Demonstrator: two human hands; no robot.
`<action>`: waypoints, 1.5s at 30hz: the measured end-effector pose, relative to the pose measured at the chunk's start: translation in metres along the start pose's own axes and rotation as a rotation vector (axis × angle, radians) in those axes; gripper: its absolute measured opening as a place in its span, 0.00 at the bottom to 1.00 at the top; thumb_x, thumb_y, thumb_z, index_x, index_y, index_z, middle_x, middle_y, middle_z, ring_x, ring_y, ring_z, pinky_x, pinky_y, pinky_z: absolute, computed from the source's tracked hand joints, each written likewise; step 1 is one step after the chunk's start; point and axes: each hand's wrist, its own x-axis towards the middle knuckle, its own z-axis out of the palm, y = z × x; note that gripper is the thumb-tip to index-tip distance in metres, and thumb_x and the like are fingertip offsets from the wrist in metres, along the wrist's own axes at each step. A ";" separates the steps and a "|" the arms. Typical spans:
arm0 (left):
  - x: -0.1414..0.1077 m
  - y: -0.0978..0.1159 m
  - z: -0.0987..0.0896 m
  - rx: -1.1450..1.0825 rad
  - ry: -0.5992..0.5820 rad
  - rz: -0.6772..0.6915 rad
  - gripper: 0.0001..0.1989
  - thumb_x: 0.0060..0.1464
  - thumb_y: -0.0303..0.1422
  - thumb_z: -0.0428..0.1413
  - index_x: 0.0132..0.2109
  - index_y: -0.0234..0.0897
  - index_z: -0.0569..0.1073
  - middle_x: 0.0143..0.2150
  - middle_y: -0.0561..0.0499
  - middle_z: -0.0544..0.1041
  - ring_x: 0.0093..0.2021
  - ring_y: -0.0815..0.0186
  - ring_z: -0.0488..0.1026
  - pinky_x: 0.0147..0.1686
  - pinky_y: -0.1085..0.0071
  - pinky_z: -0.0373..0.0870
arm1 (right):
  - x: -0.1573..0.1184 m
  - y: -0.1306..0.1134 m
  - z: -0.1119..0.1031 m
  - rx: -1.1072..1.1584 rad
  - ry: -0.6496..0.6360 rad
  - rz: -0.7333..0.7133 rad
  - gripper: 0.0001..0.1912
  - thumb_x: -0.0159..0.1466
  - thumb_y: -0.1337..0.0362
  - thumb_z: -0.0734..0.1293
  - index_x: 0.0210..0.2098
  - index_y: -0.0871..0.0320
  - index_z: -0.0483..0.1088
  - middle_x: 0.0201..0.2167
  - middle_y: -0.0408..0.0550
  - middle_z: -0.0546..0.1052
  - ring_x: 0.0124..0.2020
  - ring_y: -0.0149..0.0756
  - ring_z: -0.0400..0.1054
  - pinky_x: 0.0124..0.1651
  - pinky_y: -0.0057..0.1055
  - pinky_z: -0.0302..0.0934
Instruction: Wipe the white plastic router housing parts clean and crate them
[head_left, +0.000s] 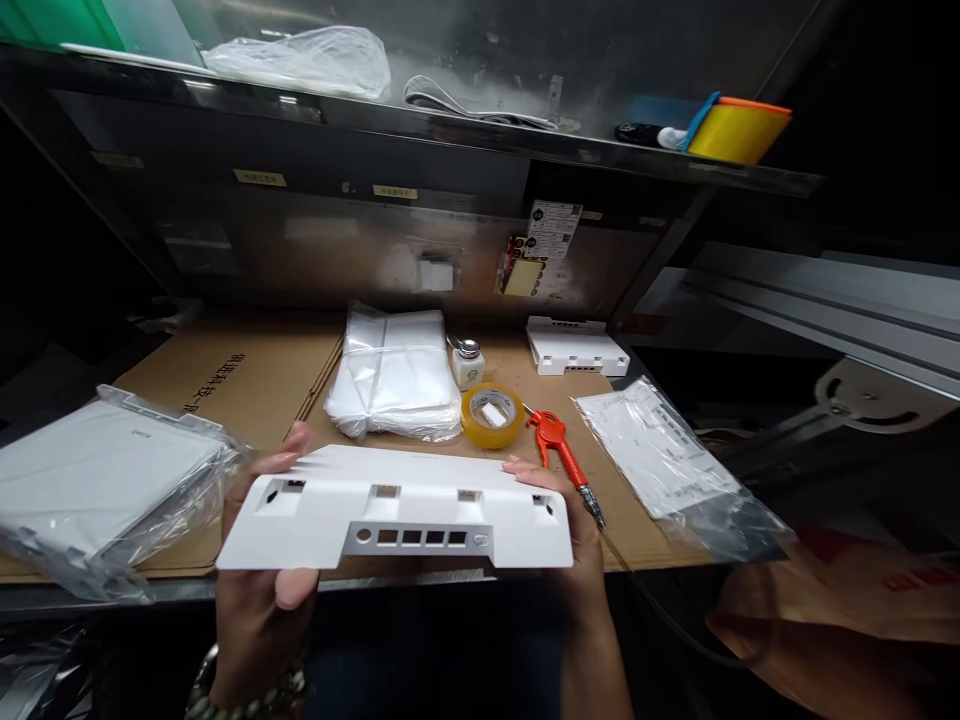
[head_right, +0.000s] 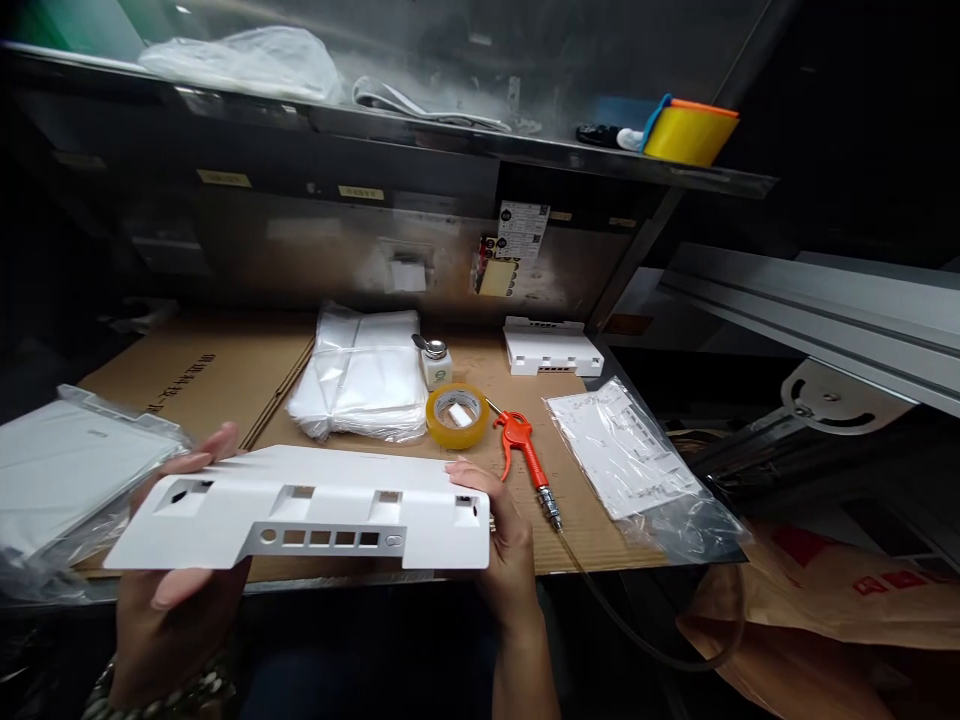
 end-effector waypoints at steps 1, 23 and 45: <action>0.000 -0.003 0.001 0.012 0.004 0.043 0.35 0.47 0.57 0.68 0.53 0.38 0.74 0.63 0.44 0.73 0.71 0.46 0.59 0.72 0.60 0.54 | 0.000 0.000 0.000 0.001 0.006 -0.010 0.18 0.66 0.70 0.69 0.53 0.46 0.75 0.55 0.46 0.79 0.62 0.45 0.71 0.67 0.46 0.63; 0.002 -0.024 -0.041 -0.690 0.021 -0.723 0.04 0.50 0.31 0.65 0.36 0.41 0.84 0.32 0.52 0.86 0.49 0.49 0.83 0.62 0.54 0.73 | -0.003 0.011 -0.021 -0.152 0.163 0.136 0.27 0.69 0.53 0.69 0.66 0.46 0.68 0.69 0.52 0.68 0.69 0.54 0.63 0.68 0.57 0.61; 0.003 -0.040 -0.037 -0.718 0.158 -0.638 0.25 0.61 0.37 0.54 0.65 0.45 0.71 0.40 0.53 0.87 0.47 0.53 0.83 0.63 0.54 0.71 | -0.014 -0.003 -0.027 0.075 -0.054 0.330 0.19 0.71 0.51 0.65 0.57 0.48 0.77 0.50 0.50 0.83 0.50 0.47 0.77 0.52 0.39 0.71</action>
